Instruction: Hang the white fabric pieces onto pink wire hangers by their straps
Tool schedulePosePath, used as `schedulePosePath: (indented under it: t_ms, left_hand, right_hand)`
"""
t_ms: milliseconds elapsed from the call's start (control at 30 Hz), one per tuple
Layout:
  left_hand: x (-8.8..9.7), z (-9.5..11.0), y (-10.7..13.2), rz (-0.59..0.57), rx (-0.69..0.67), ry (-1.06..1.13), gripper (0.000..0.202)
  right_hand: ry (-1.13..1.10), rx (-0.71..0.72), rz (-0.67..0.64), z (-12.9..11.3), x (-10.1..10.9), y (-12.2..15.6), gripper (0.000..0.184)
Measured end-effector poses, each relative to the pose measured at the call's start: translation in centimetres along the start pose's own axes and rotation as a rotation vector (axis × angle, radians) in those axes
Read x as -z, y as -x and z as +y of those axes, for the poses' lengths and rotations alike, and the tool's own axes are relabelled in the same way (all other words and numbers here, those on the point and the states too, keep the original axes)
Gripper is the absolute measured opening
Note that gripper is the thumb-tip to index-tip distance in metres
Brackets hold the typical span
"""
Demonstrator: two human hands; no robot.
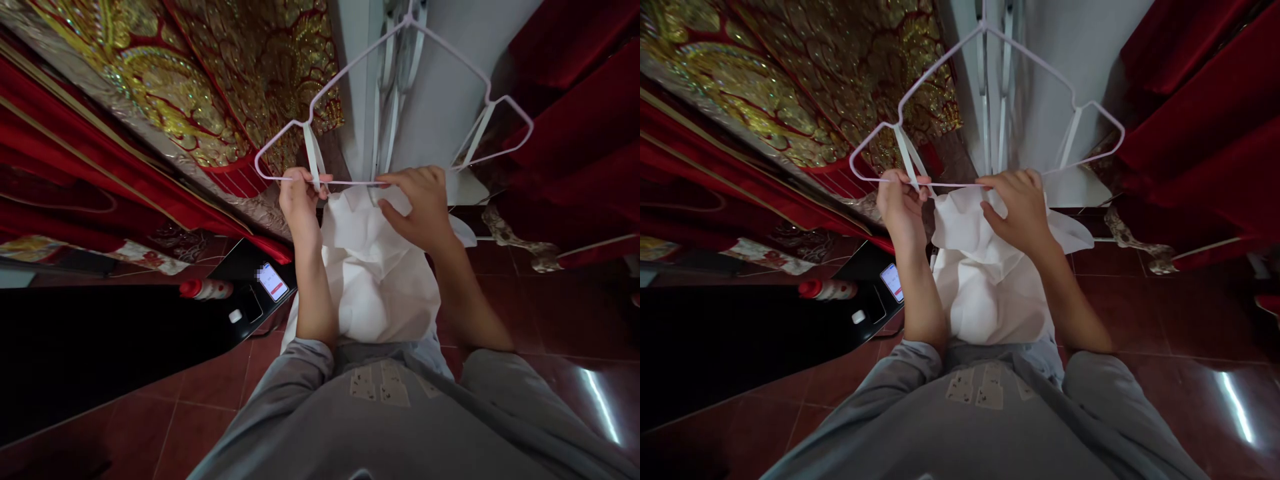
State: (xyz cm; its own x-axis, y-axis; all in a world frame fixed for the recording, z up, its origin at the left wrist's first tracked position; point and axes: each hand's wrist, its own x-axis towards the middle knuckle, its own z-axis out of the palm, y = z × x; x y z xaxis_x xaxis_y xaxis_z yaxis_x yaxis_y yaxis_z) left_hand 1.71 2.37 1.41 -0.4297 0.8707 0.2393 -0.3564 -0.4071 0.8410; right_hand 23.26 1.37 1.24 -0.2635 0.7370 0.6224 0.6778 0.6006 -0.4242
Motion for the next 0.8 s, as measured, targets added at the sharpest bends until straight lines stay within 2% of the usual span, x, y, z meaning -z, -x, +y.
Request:
schedulePosePath:
  t_ms: [67, 167, 267, 400, 500, 600, 700, 800]
  left_hand:
    - [0.4, -0.1, 0.3, -0.069, 0.002, 0.025, 0.025]
    - [1.1, -0.5, 1.0, -0.132, -0.034, 0.039, 0.011]
    - [2.0, -0.4, 2.0, -0.149, -0.027, -0.076, 0.010]
    - [2.7, 2.2, 3.0, -0.213, 0.069, -0.246, 0.013]
    - [1.9, 5.0, 2.3, -0.295, 0.088, -0.182, 0.017]
    - [0.1, 7.2, 0.0, -0.371, 0.084, 0.010, 0.025]
    - [-1.8, 8.4, -2.7, -0.273, 0.210, 0.097, 0.058]
    - [-2.5, 8.7, -4.1, -0.187, 0.221, 0.103, 0.066]
  right_hand:
    - [0.034, -0.044, 0.009, -0.1, -0.7, 0.4, 0.031]
    - [0.025, -0.020, 0.059, 0.0, -0.8, 0.5, 0.030]
    - [0.017, -0.007, 0.083, -0.1, -0.8, 0.2, 0.029]
    - [0.005, 0.000, 0.098, -0.1, -0.9, 0.1, 0.030]
    - [-0.024, -0.009, 0.126, -0.2, -1.2, 0.1, 0.032]
    - [-0.033, -0.033, 0.121, -0.3, -1.6, 0.3, 0.034]
    - [-0.031, -0.039, 0.086, -0.2, -1.9, 0.4, 0.036]
    - [-0.021, -0.011, 0.057, 0.1, -2.1, 0.4, 0.036]
